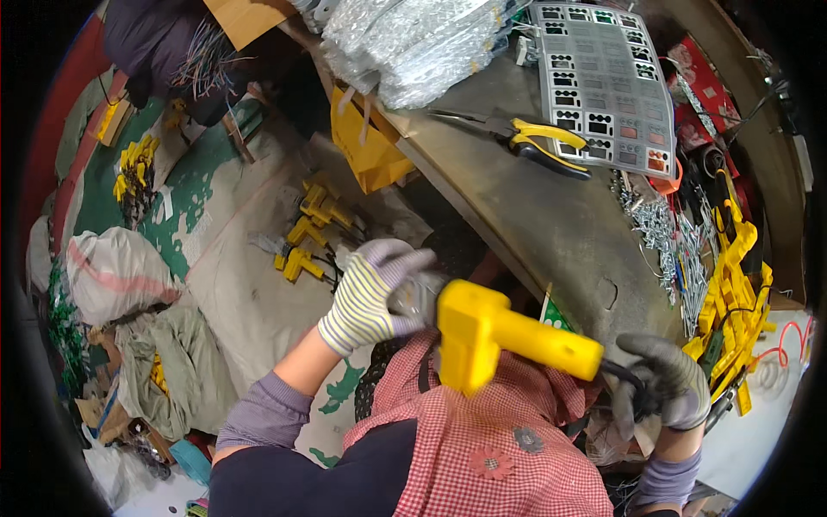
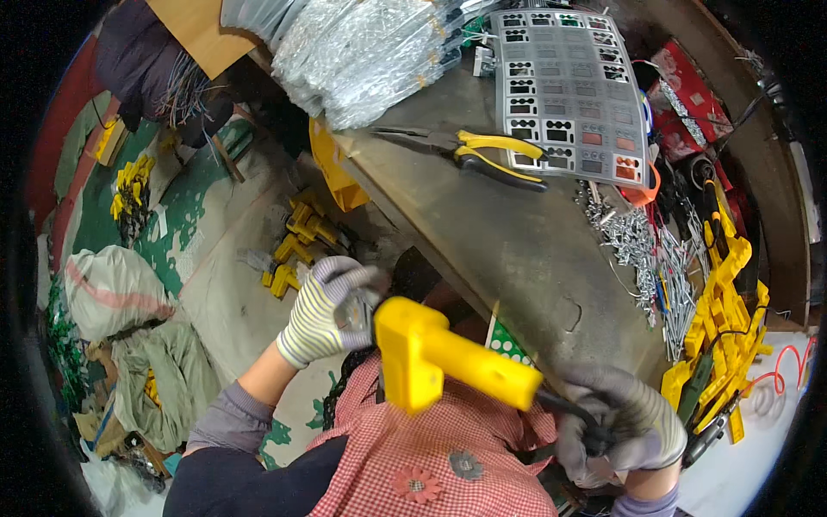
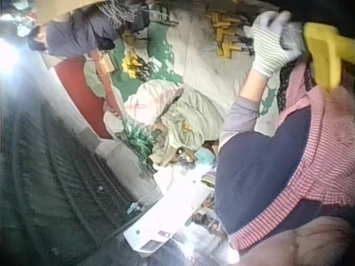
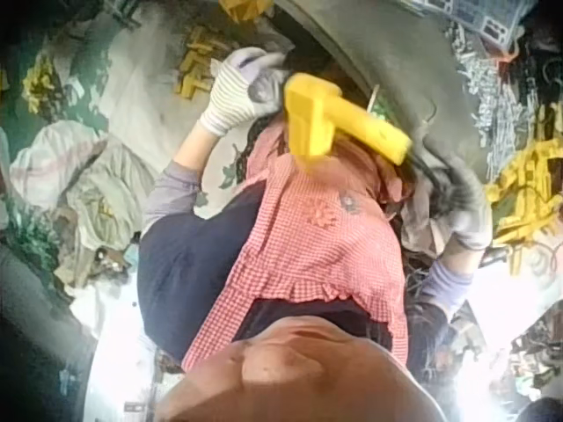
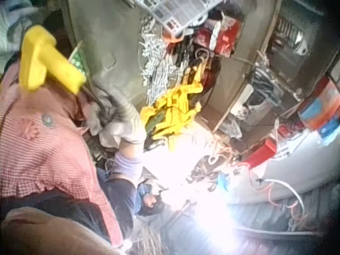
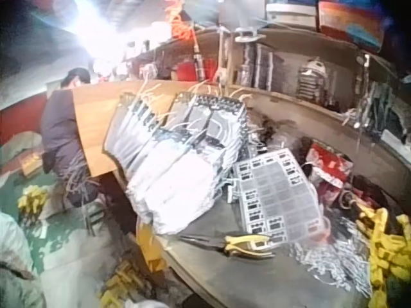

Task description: The person uses a power screwdriver to fasten a circuit board into a yellow plastic housing, then peels a sticker from a sheet and applies it to the device. After placing the assembly on the floor, they use a soldering iron to connect wires to the circuit board of another unit.

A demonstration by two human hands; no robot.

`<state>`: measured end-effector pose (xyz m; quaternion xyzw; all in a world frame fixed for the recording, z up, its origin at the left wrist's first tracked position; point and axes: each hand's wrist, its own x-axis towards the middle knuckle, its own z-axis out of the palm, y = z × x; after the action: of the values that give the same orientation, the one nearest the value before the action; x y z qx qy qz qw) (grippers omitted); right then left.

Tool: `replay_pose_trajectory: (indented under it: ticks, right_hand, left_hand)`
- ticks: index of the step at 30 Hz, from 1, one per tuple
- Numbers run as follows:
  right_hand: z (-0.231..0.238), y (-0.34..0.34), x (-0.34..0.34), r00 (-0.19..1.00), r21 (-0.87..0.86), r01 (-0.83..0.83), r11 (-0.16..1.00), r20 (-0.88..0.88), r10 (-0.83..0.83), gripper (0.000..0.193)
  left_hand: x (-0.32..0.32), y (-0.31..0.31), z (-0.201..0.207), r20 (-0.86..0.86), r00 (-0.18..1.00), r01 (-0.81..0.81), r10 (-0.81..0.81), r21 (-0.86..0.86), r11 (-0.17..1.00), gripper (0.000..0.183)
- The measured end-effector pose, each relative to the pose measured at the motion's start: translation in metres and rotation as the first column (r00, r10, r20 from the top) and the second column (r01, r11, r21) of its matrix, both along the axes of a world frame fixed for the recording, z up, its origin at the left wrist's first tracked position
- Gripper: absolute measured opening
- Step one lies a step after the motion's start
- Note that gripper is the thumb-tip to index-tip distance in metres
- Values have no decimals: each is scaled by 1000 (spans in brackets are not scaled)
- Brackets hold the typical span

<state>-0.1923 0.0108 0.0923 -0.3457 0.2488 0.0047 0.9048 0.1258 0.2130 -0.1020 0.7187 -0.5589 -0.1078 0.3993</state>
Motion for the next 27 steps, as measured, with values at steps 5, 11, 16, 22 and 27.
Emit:
replay_pose_trajectory:
  ticks: [5,11,16,22,27]
  right_hand:
    - [-44,44,126,788,-797,-526,296,-326,521,63]
    - [-118,87,216,872,-960,-253,124,-170,458,68]
    - [-121,93,195,825,-981,-168,-96,-193,531,70]
    - [-80,33,138,679,-843,-532,84,-365,637,57]
    - [-65,10,77,836,-845,-341,411,-74,543,51]
  left_hand:
    - [-3,47,-89,-184,961,29,207,810,586,57]
    - [-46,36,-37,-824,-547,-393,-146,99,914,73]
    - [71,50,-98,-458,-750,-560,-477,58,826,48]
    - [208,103,-241,-918,-389,-650,75,331,684,23]
    - [247,134,-321,-463,28,-852,886,453,264,32]
